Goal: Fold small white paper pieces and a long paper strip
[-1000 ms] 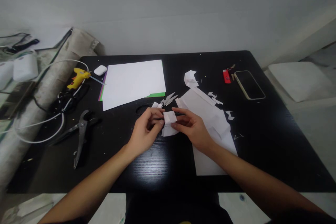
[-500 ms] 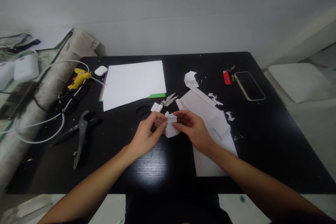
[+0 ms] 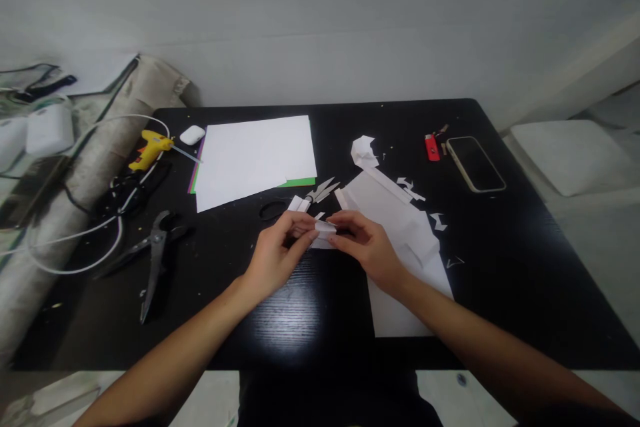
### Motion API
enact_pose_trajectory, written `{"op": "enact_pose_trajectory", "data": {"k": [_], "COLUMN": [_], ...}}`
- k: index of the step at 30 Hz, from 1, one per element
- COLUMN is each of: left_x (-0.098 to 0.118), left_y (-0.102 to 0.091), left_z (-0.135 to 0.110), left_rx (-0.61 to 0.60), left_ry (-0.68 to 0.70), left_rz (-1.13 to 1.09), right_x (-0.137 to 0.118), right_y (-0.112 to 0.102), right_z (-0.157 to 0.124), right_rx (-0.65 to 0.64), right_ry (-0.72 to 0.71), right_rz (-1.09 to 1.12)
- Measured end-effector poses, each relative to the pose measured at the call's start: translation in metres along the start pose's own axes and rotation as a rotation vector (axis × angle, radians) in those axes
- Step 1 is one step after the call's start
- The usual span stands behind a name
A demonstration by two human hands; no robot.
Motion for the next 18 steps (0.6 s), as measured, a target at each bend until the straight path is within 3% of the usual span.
{"op": "enact_pose_trajectory", "data": {"k": [8, 14, 18], "left_x": [0.0005, 0.0042, 0.0057], "left_y": [-0.0004, -0.0006, 0.0027], "left_z": [-0.0016, -0.0010, -0.0005], "left_rx": [0.012, 0.023, -0.073], "left_ry": [0.034, 0.026, -0.057], "left_rz": [0.096, 0.152, 0.046], "right_x": [-0.0010, -0.0044, -0.0034], "right_y": [0.0066, 0.0059, 0.0031], "right_z": [-0.0035, -0.0037, -0.0021], "right_rx": [-0.101, -0.024, 0.012], "right_ry": [-0.008, 0.003, 0.028], "right_rz": [-0.062, -0.079, 0.006]}}
Point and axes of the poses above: each hand's wrist, its own z-axis towards the middle knuckle, its own y-axis out of the palm, x = y × z, the point moved 2 cm from there along z, towards the middle knuckle, and after that the axes turned 8 degrees about -x, right-handed, at the moved point
